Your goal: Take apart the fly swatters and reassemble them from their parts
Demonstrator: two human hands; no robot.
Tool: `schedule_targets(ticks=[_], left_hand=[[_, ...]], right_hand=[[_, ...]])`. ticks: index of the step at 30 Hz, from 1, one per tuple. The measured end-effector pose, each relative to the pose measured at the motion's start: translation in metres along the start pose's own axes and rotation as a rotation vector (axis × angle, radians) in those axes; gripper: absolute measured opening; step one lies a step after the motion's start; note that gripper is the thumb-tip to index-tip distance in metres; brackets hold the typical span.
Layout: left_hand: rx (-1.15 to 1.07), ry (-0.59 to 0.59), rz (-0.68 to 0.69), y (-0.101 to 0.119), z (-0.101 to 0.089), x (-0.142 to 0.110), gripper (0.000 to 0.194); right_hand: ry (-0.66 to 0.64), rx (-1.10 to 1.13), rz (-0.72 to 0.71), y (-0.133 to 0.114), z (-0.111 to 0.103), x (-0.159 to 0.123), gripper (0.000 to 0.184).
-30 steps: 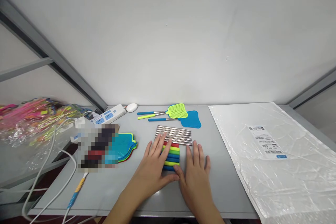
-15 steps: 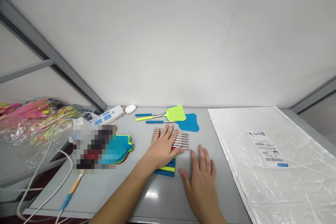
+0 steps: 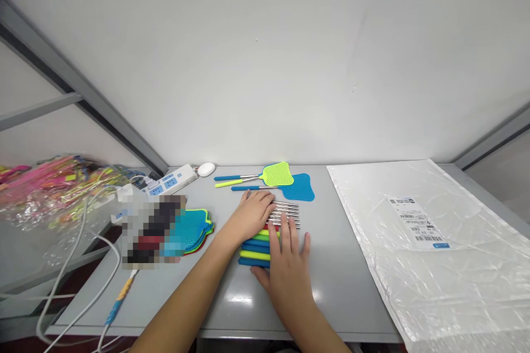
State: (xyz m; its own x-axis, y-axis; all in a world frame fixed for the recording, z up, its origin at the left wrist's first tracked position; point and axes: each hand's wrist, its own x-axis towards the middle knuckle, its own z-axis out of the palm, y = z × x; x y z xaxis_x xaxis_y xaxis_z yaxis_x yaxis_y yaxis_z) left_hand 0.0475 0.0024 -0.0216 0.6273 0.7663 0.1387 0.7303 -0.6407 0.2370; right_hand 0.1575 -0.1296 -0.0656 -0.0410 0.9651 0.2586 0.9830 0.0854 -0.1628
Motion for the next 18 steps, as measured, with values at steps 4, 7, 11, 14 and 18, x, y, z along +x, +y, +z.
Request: schedule_targets(ticks=[4,7,11,14,18], left_hand=[[0.009,0.021,-0.002,-0.006,0.001,-0.002,0.030],[0.014,0.037,-0.019,-0.007,0.004,-0.006,0.029],[0.025,0.056,-0.050,-0.007,0.007,-0.010,0.030],[0.035,0.066,-0.073,-0.007,0.009,-0.010,0.033],[0.050,0.070,-0.097,-0.006,0.009,-0.011,0.037]], right_hand=[[-0.039,-0.015,0.024,0.004,-0.002,0.010,0.084],[-0.065,-0.022,0.034,0.007,-0.003,0.016,0.084],[-0.053,-0.042,0.022,0.010,-0.003,0.023,0.082],[-0.038,-0.050,0.000,0.012,-0.001,0.025,0.079],[-0.063,-0.060,-0.018,0.012,0.003,0.017,0.071]])
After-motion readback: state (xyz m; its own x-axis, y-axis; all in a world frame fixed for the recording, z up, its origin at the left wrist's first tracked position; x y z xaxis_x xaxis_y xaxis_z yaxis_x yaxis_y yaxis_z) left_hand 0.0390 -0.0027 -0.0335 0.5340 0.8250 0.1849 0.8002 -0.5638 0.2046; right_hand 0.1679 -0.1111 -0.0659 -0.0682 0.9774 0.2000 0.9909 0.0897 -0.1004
